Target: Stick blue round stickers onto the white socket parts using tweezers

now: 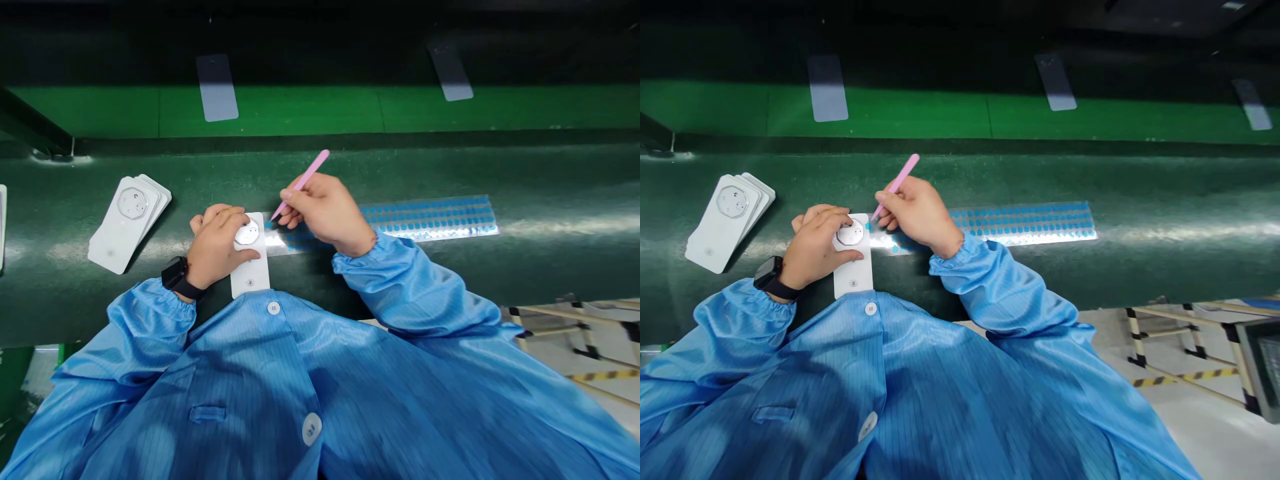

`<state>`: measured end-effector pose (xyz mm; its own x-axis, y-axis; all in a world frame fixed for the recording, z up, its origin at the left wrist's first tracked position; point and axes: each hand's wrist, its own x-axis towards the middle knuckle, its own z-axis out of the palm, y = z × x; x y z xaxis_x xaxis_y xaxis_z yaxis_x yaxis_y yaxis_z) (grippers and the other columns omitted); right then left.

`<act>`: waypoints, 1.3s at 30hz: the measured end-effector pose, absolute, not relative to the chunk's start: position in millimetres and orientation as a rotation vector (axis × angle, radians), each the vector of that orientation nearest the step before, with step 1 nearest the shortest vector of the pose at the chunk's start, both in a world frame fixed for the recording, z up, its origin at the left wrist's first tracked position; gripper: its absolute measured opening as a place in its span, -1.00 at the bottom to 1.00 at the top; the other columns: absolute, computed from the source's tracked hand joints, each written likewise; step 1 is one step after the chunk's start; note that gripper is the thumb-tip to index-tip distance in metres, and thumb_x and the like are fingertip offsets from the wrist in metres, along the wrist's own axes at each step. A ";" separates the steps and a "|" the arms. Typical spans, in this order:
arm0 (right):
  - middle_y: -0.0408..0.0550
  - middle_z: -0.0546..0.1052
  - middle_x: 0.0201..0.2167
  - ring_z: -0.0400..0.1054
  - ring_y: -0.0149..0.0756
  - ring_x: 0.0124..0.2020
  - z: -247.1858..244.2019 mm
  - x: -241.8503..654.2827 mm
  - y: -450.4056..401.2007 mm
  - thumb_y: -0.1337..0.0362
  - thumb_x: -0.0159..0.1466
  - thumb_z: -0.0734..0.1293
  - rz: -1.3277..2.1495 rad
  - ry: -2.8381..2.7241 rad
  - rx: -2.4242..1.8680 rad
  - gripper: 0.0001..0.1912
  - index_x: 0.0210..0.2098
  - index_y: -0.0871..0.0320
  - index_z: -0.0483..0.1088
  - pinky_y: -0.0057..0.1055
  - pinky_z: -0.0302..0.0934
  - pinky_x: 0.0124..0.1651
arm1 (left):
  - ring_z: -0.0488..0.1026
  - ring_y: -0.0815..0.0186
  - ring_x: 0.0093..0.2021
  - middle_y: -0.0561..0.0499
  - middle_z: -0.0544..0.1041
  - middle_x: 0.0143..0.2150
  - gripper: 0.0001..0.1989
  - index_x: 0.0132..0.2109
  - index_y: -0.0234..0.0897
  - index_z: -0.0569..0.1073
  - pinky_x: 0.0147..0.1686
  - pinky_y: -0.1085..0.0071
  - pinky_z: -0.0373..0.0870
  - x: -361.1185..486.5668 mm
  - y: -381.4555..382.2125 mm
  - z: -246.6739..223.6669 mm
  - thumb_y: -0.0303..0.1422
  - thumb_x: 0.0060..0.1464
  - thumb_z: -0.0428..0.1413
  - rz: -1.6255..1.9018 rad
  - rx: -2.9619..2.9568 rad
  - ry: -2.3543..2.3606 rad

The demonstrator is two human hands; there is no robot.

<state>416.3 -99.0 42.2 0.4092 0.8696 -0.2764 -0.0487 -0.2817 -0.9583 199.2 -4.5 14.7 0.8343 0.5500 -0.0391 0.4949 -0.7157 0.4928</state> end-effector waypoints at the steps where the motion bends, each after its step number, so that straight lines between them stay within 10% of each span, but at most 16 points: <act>1: -0.15 0.58 -0.55 0.51 -0.39 -0.55 42.6 408.4 -94.6 0.36 0.45 0.53 1.095 -0.744 -1.612 -0.70 -0.38 0.15 0.43 -0.54 0.40 -0.49 | 0.37 -0.24 0.43 -0.23 0.59 0.39 -0.49 0.10 -0.14 0.59 0.30 -0.18 0.30 198.8 -4.6 14.8 -0.22 0.04 0.52 0.156 2.519 0.781; 39: -0.22 0.59 -0.54 0.52 -0.45 -0.52 27.2 390.3 -83.2 0.45 0.49 0.41 0.990 -0.978 -1.864 -0.73 -0.35 0.15 0.39 -0.55 0.34 -0.35 | 0.42 -0.27 0.41 -0.26 0.64 0.32 -0.59 -0.06 -0.20 0.64 0.27 -0.18 0.29 197.7 -8.0 12.8 -0.25 0.00 0.57 0.177 2.587 0.809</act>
